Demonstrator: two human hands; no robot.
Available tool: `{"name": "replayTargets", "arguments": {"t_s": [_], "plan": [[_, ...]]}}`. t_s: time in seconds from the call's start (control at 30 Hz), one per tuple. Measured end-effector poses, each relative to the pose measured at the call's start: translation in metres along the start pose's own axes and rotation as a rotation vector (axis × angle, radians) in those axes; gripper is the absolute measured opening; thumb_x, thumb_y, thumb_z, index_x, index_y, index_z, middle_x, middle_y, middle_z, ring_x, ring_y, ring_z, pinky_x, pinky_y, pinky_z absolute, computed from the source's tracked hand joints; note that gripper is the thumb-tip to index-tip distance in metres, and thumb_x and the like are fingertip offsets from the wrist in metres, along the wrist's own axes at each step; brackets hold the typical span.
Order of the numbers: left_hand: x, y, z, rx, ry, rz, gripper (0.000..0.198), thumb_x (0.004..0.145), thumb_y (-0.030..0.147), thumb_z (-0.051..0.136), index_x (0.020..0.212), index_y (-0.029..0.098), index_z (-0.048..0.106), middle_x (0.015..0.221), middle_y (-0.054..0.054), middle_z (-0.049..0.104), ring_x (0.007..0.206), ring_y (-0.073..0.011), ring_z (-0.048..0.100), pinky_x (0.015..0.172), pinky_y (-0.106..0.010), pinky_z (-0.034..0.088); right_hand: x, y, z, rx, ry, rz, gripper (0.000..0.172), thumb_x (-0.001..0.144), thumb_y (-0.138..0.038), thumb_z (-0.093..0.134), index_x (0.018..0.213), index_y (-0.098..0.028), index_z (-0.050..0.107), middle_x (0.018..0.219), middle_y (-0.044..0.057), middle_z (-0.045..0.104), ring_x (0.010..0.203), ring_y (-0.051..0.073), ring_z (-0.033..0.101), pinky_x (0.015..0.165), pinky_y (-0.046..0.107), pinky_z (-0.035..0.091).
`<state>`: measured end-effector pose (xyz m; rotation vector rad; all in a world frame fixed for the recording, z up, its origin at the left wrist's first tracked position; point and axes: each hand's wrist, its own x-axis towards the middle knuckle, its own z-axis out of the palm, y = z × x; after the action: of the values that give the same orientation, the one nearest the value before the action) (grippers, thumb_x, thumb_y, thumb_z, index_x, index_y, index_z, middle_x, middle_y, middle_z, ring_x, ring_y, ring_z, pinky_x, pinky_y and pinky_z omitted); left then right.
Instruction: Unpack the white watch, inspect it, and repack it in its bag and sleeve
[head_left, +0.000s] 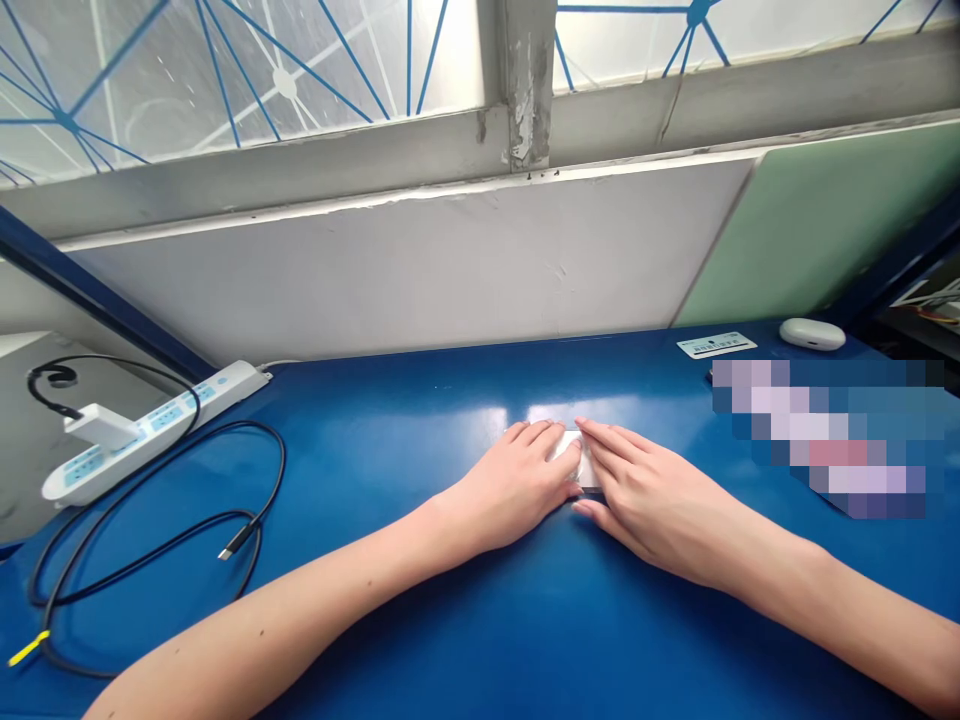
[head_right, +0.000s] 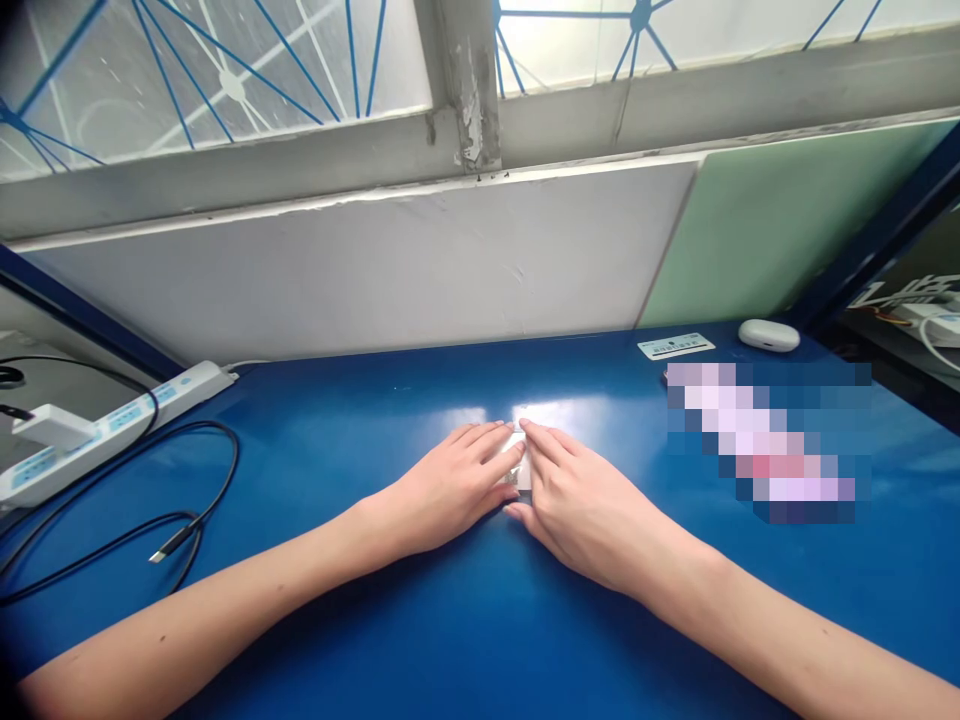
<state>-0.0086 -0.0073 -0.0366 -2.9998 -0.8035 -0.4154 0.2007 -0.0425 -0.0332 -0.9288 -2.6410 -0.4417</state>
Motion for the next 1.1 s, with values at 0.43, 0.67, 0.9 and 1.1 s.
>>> {"name": "replayTargets", "arguments": {"t_s": [0.43,0.67,0.9,1.1], "plan": [[-0.003,0.001,0.0,-0.12,-0.016,-0.076,0.038,0.102,0.038,0.05,0.131,0.014,0.048,0.138,-0.021,0.056,0.132,-0.034,0.052,0.106,-0.051,0.046,-0.008,0.014,0.01,0.404,0.036,0.171,0.034,0.099,-0.025,0.049,0.118,-0.008,0.069,0.124,0.02,0.071,0.126,0.033,0.06,0.106,0.047,0.052],[-0.005,0.001,0.002,-0.182,0.006,-0.136,0.038,0.099,0.039,0.055,0.129,0.016,0.051,0.139,-0.019,0.055,0.132,-0.0334,0.051,0.108,-0.052,0.044,-0.005,0.036,0.015,0.746,0.091,0.406,0.027,0.1,-0.027,0.047,0.102,-0.022,0.074,0.108,0.007,0.078,0.102,0.024,0.071,0.089,0.038,0.058],[-0.006,0.0,0.002,-0.262,0.023,-0.215,0.079,0.093,0.044,0.062,0.155,0.018,0.02,0.151,-0.02,0.044,0.142,-0.0361,0.04,0.112,-0.056,0.039,-0.008,0.037,0.017,0.682,0.081,0.342,0.028,0.095,-0.019,0.051,0.116,-0.021,0.069,0.121,0.011,0.072,0.11,0.026,0.068,0.094,0.041,0.057],[-0.006,-0.002,0.002,-0.261,0.023,-0.172,0.065,0.1,0.045,0.051,0.153,0.019,0.024,0.145,-0.018,0.051,0.134,-0.033,0.048,0.11,-0.053,0.042,-0.011,0.046,0.025,0.639,0.136,0.355,0.032,0.094,-0.017,0.05,0.12,-0.022,0.069,0.122,0.012,0.071,0.113,0.027,0.067,0.098,0.045,0.056]]}}
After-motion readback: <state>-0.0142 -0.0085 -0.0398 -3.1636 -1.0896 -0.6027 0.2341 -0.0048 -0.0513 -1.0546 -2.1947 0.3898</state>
